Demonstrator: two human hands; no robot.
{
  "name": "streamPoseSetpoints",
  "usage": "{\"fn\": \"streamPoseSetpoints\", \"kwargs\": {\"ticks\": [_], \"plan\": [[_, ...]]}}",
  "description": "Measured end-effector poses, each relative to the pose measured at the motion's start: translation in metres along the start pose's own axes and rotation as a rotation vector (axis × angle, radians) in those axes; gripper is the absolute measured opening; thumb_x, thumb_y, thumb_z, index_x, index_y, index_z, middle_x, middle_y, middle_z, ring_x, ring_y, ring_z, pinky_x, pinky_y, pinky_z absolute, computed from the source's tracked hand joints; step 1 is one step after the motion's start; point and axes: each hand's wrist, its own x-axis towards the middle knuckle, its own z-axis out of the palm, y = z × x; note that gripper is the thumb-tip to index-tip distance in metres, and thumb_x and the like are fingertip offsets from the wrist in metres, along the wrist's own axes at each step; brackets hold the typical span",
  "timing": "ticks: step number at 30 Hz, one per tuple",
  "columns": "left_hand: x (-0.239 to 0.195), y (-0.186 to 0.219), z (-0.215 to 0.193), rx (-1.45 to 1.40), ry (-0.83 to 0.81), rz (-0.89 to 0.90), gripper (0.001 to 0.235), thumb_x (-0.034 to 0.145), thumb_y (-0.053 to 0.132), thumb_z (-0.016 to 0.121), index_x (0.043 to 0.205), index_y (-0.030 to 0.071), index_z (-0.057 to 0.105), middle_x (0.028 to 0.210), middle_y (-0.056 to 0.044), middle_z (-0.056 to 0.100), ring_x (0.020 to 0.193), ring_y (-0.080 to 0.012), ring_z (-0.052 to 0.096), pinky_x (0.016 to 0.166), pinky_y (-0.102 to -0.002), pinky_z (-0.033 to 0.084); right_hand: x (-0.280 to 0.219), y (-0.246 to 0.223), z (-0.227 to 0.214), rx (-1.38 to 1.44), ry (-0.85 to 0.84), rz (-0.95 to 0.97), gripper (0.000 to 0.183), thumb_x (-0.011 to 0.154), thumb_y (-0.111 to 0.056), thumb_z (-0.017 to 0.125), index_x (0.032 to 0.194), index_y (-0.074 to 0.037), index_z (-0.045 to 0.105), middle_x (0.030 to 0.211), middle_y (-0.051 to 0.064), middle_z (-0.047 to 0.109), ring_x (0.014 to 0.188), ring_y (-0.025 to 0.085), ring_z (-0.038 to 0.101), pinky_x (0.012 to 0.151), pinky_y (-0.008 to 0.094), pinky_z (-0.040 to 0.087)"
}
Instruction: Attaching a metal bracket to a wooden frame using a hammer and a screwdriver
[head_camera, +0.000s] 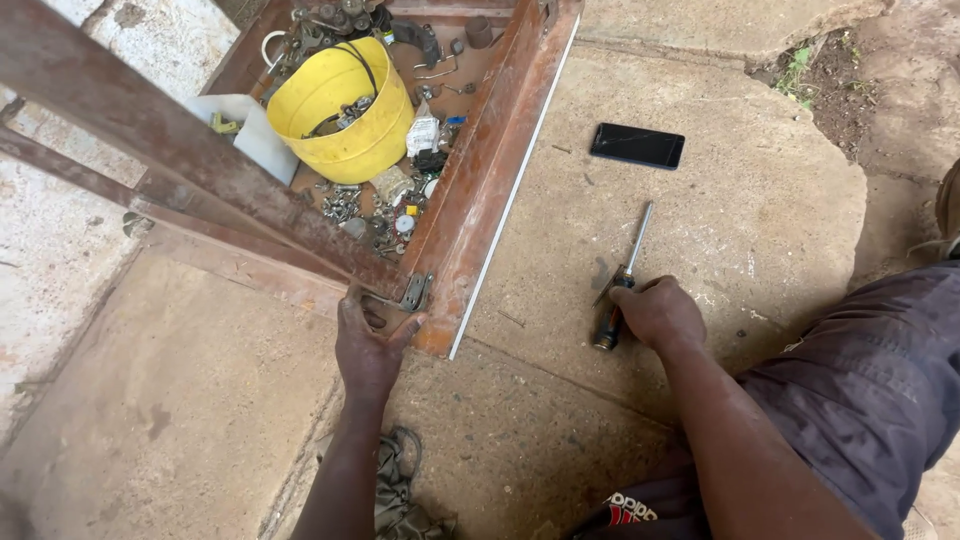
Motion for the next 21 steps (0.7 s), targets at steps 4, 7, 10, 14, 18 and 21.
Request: {"fn": "streamPoseSetpoints", "kwargs": {"ticks": [4,7,10,14,18,21], "plan": [[0.0,0.002,-0.006,-0.009,0.069,0.065,0.109,0.075,0.046,0.098,0.159,0.008,0.039,0.112,-0.013,0.06,0.091,-0.0313,0.069,0.076,-0.053,0.062,0.02,0.021,0.001,0.011,0.065,-0.011,0.072,0.088,-0.053,0.075,0.137,-0.001,0.067,0.126,0.031,0.074,0.129,0.048,0.066,0.107,0.057,0.052],[-0.005,-0.012,-0.015,-0.111,0.116,0.127,0.077,0.102,0.051,0.068,0.162,0.013,0.038,0.112,-0.011,0.06,0.088,-0.0295,0.067,0.071,-0.049,0.057,0.019,0.029,-0.002,0.037,0.074,-0.028,0.065,0.094,-0.055,0.071,0.14,-0.009,0.067,0.13,0.024,0.073,0.133,0.044,0.063,0.108,0.055,0.051],[-0.003,-0.028,-0.027,0.01,0.204,0.18,0.045,0.113,0.031,0.05,0.154,0.013,0.054,0.106,-0.012,0.063,0.088,-0.0345,0.071,0.069,-0.047,0.059,0.013,0.027,-0.008,0.098,0.108,-0.073,0.059,0.094,-0.051,0.072,0.138,-0.013,0.071,0.111,0.017,0.079,0.119,0.04,0.071,0.101,0.053,0.055],[-0.017,-0.029,-0.041,0.166,0.109,0.34,0.045,0.101,0.028,0.069,0.145,0.015,0.063,0.118,-0.012,0.064,0.107,-0.0346,0.07,0.085,-0.044,0.062,-0.024,0.011,-0.012,0.235,0.079,-0.15,0.042,0.098,-0.04,0.07,0.129,-0.011,0.076,0.082,0.011,0.076,0.085,0.028,0.076,0.081,0.043,0.059],[-0.023,-0.008,-0.01,0.109,0.077,0.351,0.075,0.09,0.033,0.083,0.154,0.014,0.05,0.146,-0.019,0.053,0.134,-0.0432,0.061,0.101,-0.052,0.061,-0.034,0.009,-0.014,0.356,0.014,-0.167,0.042,0.096,-0.033,0.073,0.127,-0.004,0.077,0.086,0.014,0.074,0.075,0.024,0.074,0.073,0.039,0.061],[-0.023,-0.016,0.021,0.132,0.168,0.245,0.074,0.087,0.048,0.087,0.139,0.009,0.054,0.132,-0.016,0.056,0.123,-0.0391,0.065,0.095,-0.051,0.062,-0.03,0.016,-0.016,0.396,-0.025,-0.153,0.047,0.095,-0.033,0.074,0.127,0.001,0.074,0.089,0.017,0.071,0.076,0.025,0.072,0.064,0.036,0.059]]}}
